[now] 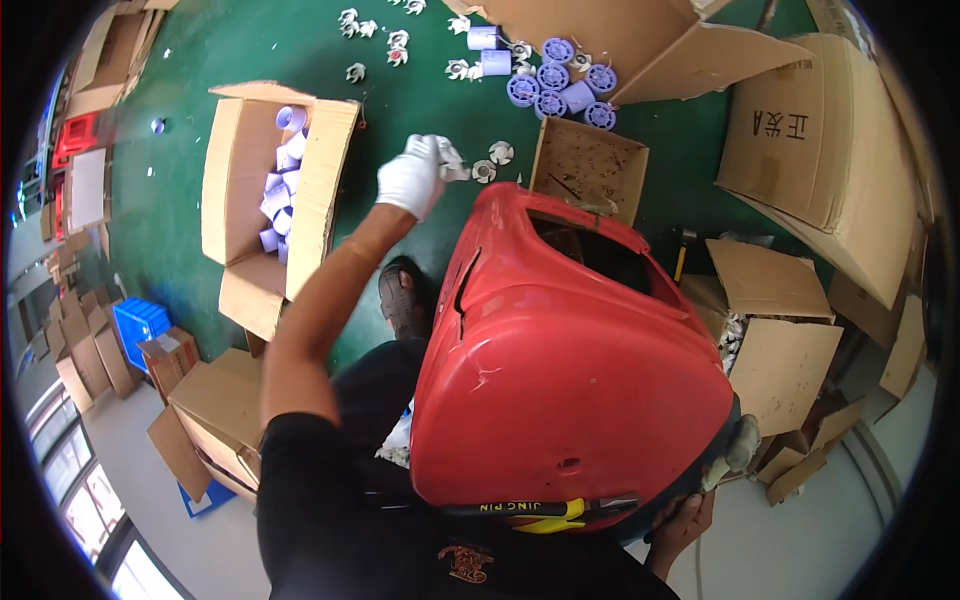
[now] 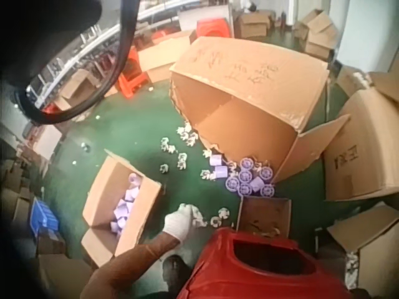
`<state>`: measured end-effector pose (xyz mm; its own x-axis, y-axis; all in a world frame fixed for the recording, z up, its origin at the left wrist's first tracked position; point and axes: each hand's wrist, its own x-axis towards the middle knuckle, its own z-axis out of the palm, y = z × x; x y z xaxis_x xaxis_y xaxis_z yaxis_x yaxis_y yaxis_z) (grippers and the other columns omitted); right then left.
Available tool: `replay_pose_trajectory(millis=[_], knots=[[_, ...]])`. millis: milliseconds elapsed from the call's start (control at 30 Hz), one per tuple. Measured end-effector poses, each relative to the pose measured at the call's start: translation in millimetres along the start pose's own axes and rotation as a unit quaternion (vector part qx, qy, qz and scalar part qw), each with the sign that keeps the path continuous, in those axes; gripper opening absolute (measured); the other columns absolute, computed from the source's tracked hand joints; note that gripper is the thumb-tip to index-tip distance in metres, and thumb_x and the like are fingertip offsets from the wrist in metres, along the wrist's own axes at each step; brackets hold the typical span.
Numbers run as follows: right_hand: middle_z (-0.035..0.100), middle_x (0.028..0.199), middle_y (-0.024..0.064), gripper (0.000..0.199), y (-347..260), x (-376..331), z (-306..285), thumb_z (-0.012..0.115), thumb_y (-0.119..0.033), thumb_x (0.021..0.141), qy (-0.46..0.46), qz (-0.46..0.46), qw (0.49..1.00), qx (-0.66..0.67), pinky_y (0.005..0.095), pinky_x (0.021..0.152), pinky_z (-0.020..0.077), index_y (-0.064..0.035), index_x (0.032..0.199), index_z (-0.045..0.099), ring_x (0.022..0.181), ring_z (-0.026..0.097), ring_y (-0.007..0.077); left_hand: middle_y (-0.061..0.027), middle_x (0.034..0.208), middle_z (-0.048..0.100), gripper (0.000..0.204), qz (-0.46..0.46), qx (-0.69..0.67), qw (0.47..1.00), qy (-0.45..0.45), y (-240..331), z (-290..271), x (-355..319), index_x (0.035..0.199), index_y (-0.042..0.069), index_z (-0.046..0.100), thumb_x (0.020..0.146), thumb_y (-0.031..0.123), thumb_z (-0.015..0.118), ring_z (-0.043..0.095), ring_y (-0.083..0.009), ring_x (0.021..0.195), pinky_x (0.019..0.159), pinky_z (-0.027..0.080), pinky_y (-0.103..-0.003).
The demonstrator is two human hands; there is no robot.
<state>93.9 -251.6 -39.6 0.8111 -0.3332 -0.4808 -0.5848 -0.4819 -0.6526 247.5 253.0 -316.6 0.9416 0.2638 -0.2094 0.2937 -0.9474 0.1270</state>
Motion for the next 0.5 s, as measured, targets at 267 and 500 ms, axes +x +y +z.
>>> replay_pose_trajectory(millis=[267,500], knots=[[0.039,0.06,-0.0026,0.041,6.1,-0.6,-2.2,0.033,-0.026,0.104,0.009,0.01,0.999,0.045,0.0212,0.036,0.0266,-0.0046,0.136,0.047,0.041,0.029,0.0057,-0.0049,0.078,0.069,0.007,-0.052,0.067,0.994,0.075,-56.4,-137.5,-38.5,0.087,0.008,0.061,0.08,0.009,0.058,0.066,-0.0242,0.068,0.067,0.052,-0.034],[0.039,0.06,-0.0022,0.046,-4.6,-5.1,9.0,0.033,-0.03,0.104,0.028,0.016,0.999,0.038,0.0212,0.036,0.0265,-0.0056,0.141,0.044,0.042,0.029,0.006,-0.0094,0.084,0.064,0.028,-0.079,-0.54,0.837,-0.039,-27.1,12.1,-4.3,0.111,0.003,0.054,0.089,0.018,0.061,0.065,-0.0225,0.074,0.074,0.052,-0.035]])
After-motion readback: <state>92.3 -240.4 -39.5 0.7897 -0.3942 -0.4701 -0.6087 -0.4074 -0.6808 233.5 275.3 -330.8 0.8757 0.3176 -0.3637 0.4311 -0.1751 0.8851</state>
